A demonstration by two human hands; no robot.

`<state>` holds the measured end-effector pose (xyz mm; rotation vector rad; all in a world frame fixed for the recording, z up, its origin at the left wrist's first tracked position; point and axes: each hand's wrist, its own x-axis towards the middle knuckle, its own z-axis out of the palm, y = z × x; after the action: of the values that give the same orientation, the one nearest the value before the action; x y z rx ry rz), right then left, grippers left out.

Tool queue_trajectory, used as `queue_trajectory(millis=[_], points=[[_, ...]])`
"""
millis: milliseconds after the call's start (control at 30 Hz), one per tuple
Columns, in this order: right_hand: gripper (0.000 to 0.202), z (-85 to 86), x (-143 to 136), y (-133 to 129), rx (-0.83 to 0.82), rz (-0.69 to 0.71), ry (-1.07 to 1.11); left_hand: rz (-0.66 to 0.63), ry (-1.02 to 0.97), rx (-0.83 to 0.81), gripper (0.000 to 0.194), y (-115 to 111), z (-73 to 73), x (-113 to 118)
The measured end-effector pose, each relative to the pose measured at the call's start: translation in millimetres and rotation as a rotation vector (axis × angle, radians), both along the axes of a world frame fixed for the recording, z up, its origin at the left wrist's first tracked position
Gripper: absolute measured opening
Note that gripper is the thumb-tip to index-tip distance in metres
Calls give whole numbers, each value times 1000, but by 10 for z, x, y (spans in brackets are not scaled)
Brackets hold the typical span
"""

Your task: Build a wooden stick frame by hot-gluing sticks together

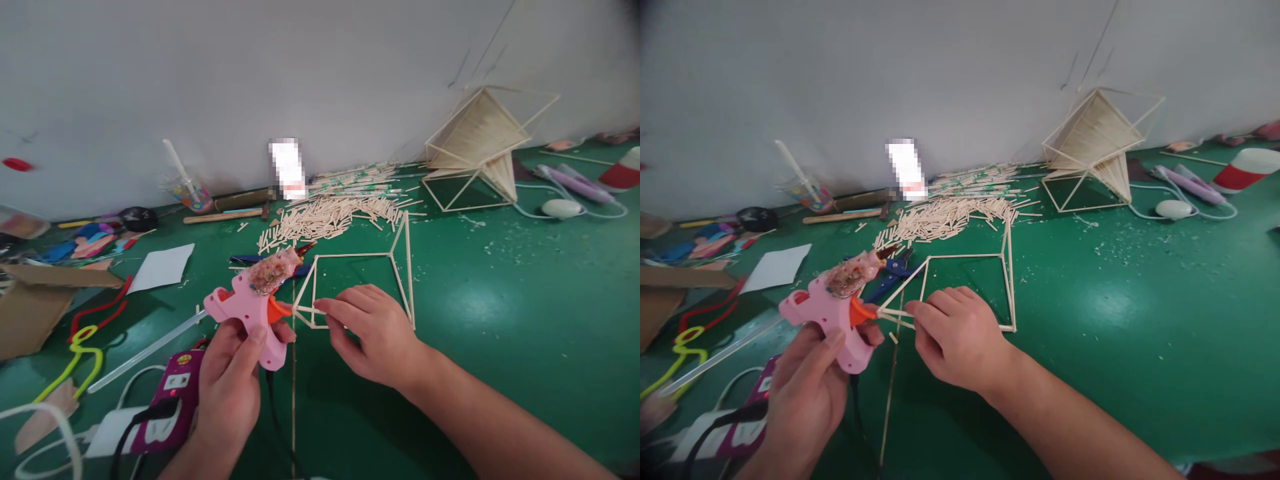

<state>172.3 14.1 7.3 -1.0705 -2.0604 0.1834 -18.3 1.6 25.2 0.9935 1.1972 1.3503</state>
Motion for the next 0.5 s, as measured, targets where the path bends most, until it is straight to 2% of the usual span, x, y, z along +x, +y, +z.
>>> queue_trajectory(millis=[200,500], points=[[24,8,1,-3,10,8,-5,17,3,-44,18,3,24,48],[25,12,14,-26,22,0,-39,-1,7,-47,23,14,-17,12]])
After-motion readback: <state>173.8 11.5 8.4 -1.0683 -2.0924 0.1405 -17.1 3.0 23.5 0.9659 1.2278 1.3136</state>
